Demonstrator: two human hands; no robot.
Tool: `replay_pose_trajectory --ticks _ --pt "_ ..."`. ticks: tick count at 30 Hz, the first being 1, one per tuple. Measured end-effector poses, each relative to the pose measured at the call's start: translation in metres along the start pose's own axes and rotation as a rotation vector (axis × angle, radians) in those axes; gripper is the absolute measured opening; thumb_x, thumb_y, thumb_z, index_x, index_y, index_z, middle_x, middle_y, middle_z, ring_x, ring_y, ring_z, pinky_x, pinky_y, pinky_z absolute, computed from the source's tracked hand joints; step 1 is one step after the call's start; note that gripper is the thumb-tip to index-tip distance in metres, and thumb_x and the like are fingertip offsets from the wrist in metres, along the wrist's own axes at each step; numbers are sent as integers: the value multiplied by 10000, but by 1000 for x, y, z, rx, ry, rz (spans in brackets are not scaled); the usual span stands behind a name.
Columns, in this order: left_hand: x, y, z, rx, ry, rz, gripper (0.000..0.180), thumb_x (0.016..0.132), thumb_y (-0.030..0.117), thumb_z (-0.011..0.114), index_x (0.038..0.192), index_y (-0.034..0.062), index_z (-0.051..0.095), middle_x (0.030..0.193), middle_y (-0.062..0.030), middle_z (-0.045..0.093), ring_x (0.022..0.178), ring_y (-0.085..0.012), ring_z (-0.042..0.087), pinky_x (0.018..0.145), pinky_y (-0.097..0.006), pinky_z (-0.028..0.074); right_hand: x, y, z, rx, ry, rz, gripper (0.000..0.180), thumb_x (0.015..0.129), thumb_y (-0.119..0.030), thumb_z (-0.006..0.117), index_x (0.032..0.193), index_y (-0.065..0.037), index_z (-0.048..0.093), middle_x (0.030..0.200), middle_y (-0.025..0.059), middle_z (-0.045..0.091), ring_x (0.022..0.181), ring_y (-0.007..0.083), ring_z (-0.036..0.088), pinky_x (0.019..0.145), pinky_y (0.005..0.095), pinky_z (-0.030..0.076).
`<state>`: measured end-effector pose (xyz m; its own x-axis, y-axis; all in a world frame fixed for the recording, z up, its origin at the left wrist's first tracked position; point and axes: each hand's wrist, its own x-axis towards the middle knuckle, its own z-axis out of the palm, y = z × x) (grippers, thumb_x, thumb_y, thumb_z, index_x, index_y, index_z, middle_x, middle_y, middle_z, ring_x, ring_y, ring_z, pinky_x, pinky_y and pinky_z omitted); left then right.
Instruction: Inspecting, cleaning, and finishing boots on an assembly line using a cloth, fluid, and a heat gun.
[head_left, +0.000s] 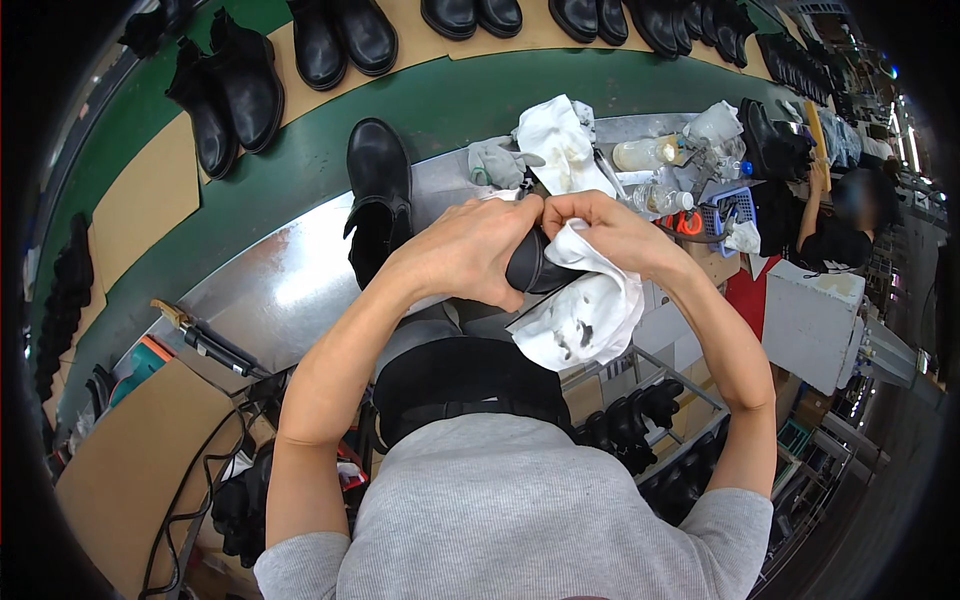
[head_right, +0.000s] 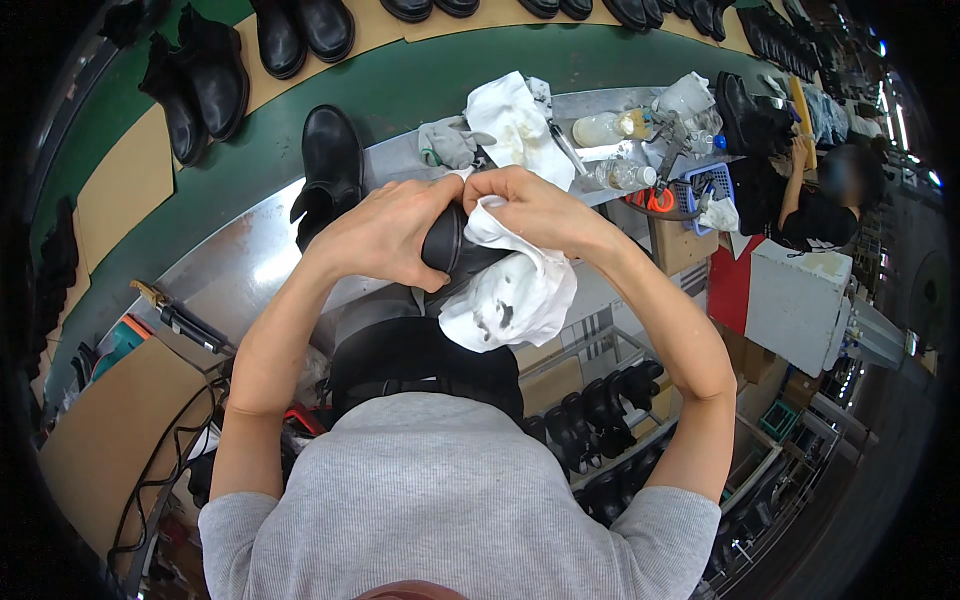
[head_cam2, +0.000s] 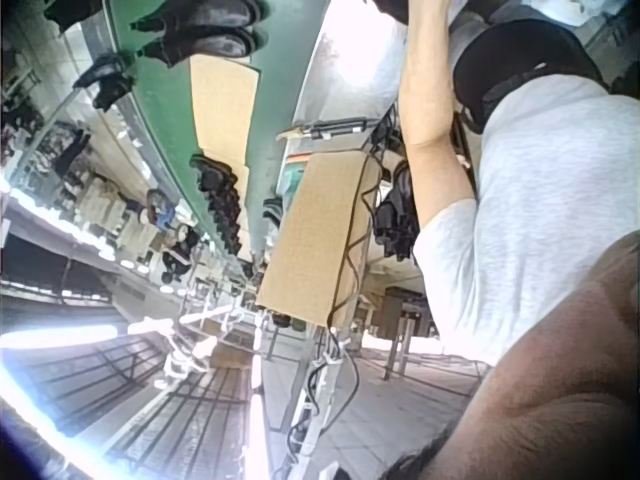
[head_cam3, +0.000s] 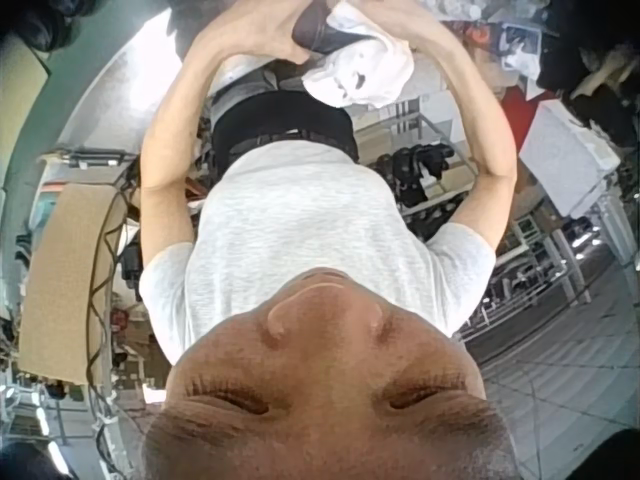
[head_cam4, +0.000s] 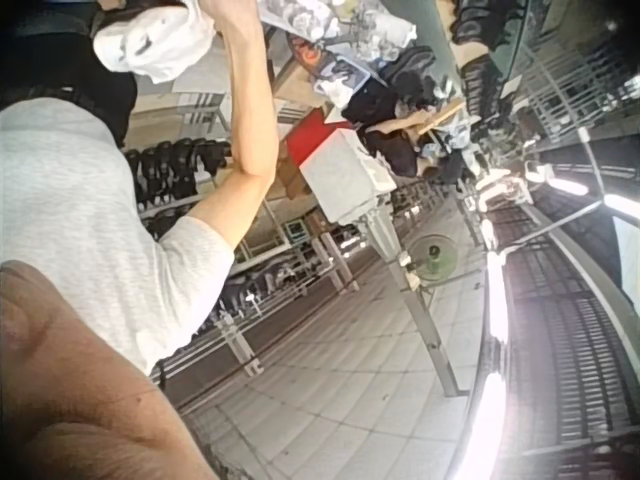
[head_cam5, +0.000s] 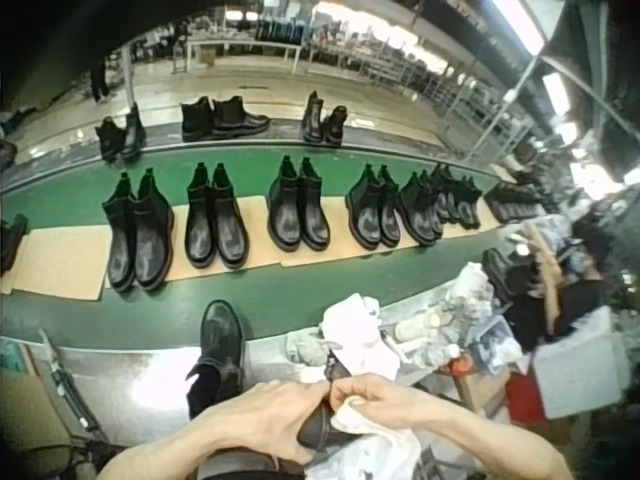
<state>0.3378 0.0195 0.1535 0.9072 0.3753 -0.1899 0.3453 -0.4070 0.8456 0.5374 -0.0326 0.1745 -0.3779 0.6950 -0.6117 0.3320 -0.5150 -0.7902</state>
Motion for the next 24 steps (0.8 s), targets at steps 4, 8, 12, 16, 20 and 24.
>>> replay_pose_trajectory --ticks 4,8,12,16,20,24 --pt "1 2 1 -7 -15 0 584 521 197 754 988 10 458 743 -194 549 752 -403 560 654 -449 436 -3 -3 2 -36 -2 -18 33 792 -58 545 780 -50 515 720 -72 476 656 4 408 576 176 332" --pt "0 4 2 -20 59 87 590 523 193 752 1007 10 469 791 -202 583 806 -411 578 681 -443 450 1 17 2 -38 96 -91 146 768 -102 529 844 9 586 764 29 576 744 98 504 676 267 428" --pt "-2 -4 5 -23 29 51 600 511 214 768 1004 20 486 870 -208 609 877 -414 579 728 -466 455 3 10 5 -134 3 -209 100 776 -86 543 818 5 543 760 -3 535 754 91 475 677 263 409" --pt "3 5 0 7 16 18 623 510 226 774 1015 16 477 864 -224 609 880 -424 577 747 -466 459 13 23 1 -71 89 -142 253 756 -178 574 891 32 621 775 68 626 734 128 561 661 296 462" --pt "6 0 0 -26 4 58 654 493 227 780 1037 17 482 831 -214 616 838 -418 594 721 -450 468 9 18 0 -164 28 -196 270 751 -201 576 894 19 639 776 78 635 742 153 585 663 306 471" --pt "12 6 -2 18 3 44 626 492 231 772 1007 12 492 814 -218 621 810 -418 609 704 -438 485 17 29 3 -64 169 -205 173 777 -120 543 864 16 605 744 15 588 731 83 508 653 273 437"
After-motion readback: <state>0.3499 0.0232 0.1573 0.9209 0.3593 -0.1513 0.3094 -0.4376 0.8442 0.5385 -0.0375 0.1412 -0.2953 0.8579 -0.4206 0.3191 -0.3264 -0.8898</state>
